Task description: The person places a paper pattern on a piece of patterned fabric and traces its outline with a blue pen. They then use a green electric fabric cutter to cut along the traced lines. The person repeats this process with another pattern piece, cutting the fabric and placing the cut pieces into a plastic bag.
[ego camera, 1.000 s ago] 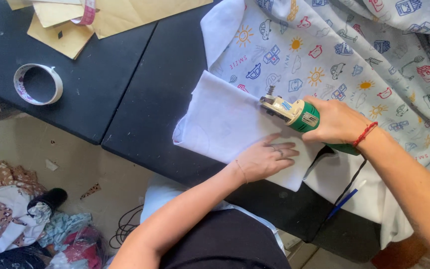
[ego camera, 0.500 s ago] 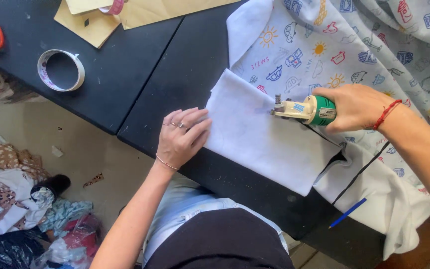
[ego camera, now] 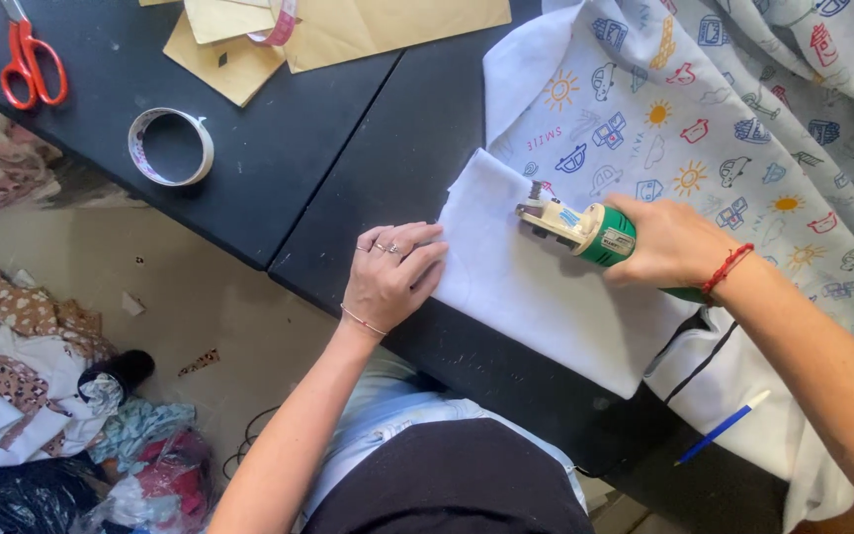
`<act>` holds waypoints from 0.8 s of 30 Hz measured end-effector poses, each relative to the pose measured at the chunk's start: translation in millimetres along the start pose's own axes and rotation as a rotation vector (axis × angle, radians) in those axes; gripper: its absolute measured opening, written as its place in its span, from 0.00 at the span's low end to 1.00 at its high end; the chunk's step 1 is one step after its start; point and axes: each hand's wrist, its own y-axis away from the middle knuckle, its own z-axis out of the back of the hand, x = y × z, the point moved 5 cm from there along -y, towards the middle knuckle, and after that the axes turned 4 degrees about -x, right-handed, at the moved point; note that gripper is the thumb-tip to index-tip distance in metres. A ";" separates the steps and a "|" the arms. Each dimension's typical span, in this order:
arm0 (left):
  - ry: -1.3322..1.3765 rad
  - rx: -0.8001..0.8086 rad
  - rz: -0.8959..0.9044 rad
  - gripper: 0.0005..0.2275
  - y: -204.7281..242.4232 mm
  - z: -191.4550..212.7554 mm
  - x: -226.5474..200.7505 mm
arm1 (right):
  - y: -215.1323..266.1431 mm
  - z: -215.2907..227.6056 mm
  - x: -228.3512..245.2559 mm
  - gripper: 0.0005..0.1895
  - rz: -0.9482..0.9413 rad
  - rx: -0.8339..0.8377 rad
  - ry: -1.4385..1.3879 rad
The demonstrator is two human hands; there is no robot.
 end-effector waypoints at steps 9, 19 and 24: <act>-0.008 -0.018 0.085 0.06 13.1 -9.2 6.6 | -13.1 -7.0 22.3 0.36 -0.040 -0.103 -0.167; -0.034 -0.092 0.082 0.06 12.4 -8.0 7.0 | -20.1 1.4 62.8 0.32 0.058 -0.274 -0.368; 0.021 -0.073 0.062 0.06 9.9 -4.4 10.4 | 12.6 -8.8 80.3 0.28 0.211 -0.674 -0.525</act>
